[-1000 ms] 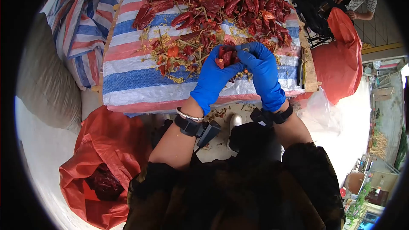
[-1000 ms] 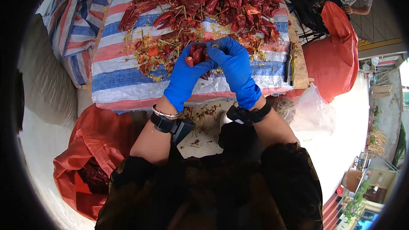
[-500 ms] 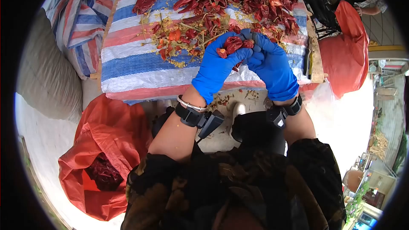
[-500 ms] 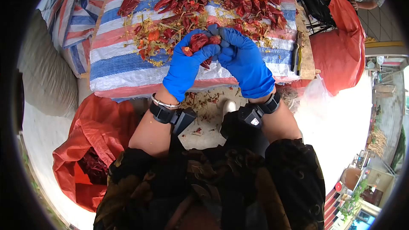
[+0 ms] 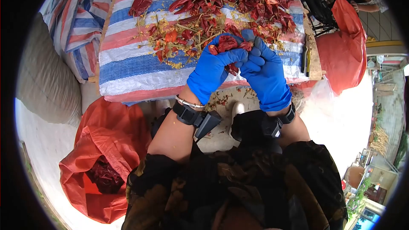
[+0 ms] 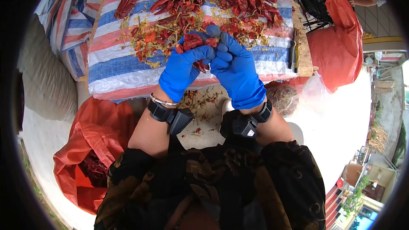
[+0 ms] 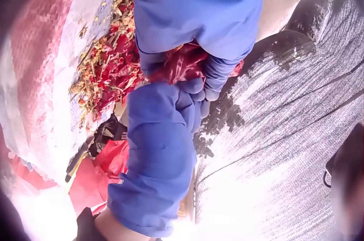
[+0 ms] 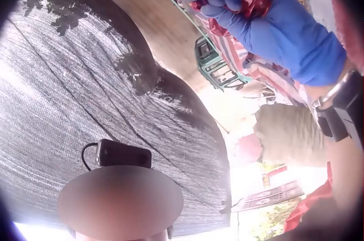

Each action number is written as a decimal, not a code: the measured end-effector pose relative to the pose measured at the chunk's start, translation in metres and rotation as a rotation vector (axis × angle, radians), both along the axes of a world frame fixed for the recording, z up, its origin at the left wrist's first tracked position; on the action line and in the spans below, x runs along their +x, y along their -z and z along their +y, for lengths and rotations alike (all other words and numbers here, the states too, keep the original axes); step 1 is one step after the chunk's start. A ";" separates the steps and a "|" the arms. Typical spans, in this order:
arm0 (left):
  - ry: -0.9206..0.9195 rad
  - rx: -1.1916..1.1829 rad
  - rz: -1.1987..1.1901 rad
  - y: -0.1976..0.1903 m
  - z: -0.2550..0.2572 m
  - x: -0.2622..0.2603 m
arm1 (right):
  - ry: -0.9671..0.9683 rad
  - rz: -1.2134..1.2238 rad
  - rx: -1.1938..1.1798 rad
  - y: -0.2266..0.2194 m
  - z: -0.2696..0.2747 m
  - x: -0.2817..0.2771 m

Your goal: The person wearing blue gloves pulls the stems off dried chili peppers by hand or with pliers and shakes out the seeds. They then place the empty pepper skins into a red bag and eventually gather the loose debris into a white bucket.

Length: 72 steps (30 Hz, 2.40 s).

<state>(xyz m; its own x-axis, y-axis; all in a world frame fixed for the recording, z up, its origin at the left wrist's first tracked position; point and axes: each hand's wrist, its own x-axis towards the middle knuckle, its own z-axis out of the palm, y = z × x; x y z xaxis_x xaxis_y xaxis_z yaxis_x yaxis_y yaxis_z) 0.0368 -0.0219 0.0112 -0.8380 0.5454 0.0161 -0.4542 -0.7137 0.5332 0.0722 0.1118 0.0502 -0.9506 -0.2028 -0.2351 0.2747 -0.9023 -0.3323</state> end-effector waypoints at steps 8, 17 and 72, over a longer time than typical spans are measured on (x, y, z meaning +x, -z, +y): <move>-0.037 -0.242 0.203 0.001 0.011 -0.001 | 0.098 0.189 0.609 -0.016 0.003 -0.004; -0.172 -0.518 0.458 0.006 0.014 -0.003 | 0.075 0.371 1.469 -0.023 0.007 -0.007; -0.253 -0.204 0.042 0.006 0.015 -0.012 | -0.041 0.216 1.347 -0.004 0.022 -0.031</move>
